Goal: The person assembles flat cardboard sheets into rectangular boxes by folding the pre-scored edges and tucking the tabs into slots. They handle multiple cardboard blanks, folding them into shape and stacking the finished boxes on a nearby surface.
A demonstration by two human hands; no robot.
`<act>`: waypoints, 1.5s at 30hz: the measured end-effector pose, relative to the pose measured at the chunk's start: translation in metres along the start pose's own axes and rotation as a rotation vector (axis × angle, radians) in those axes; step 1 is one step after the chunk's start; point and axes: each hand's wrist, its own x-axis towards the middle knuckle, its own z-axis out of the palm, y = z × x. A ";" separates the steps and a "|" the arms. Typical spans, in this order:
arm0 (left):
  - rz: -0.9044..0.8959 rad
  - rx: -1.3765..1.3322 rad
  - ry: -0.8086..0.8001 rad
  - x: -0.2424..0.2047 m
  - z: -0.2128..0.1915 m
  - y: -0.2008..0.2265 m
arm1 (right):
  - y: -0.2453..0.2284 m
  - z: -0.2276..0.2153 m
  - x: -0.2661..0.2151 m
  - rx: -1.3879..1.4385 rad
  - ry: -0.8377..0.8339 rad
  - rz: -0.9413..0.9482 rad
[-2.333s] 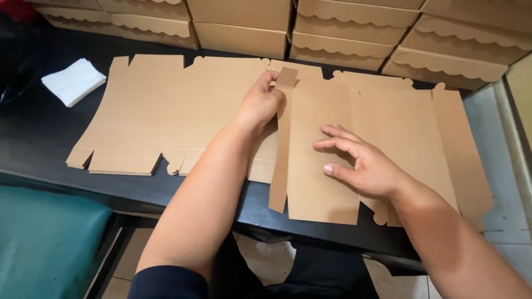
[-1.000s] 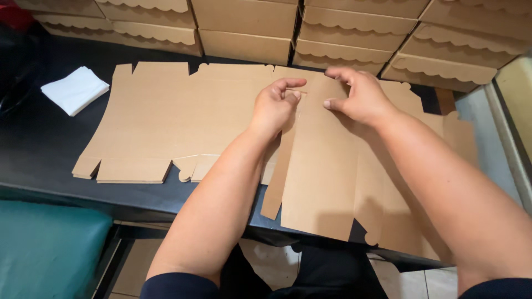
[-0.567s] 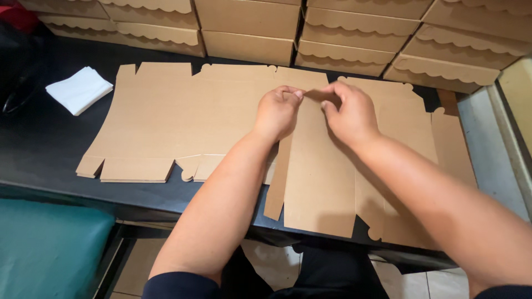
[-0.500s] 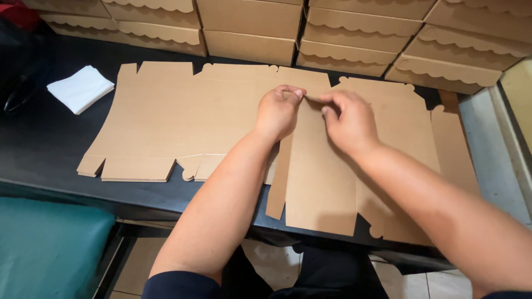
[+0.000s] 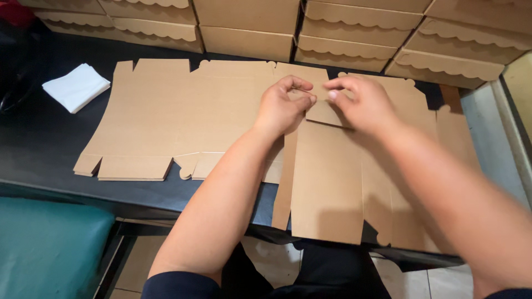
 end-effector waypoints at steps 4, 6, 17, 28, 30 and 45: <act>0.214 0.026 -0.002 -0.004 0.005 0.006 | -0.001 -0.016 0.024 -0.153 -0.317 0.051; 0.130 -0.029 -0.038 -0.006 0.004 0.010 | -0.003 -0.010 0.026 -0.108 -0.299 0.100; 0.167 0.078 -0.017 -0.014 0.003 0.022 | -0.010 -0.036 0.031 -0.490 -0.413 0.104; 0.068 -0.114 -0.015 -0.008 -0.004 0.020 | 0.010 -0.053 0.024 -0.690 -0.408 0.003; 0.100 -0.048 -0.020 -0.007 -0.004 0.015 | 0.013 -0.053 0.021 -0.676 -0.436 0.045; 0.098 0.246 0.115 -0.009 -0.011 0.017 | 0.064 -0.070 0.000 -0.652 -0.180 -0.049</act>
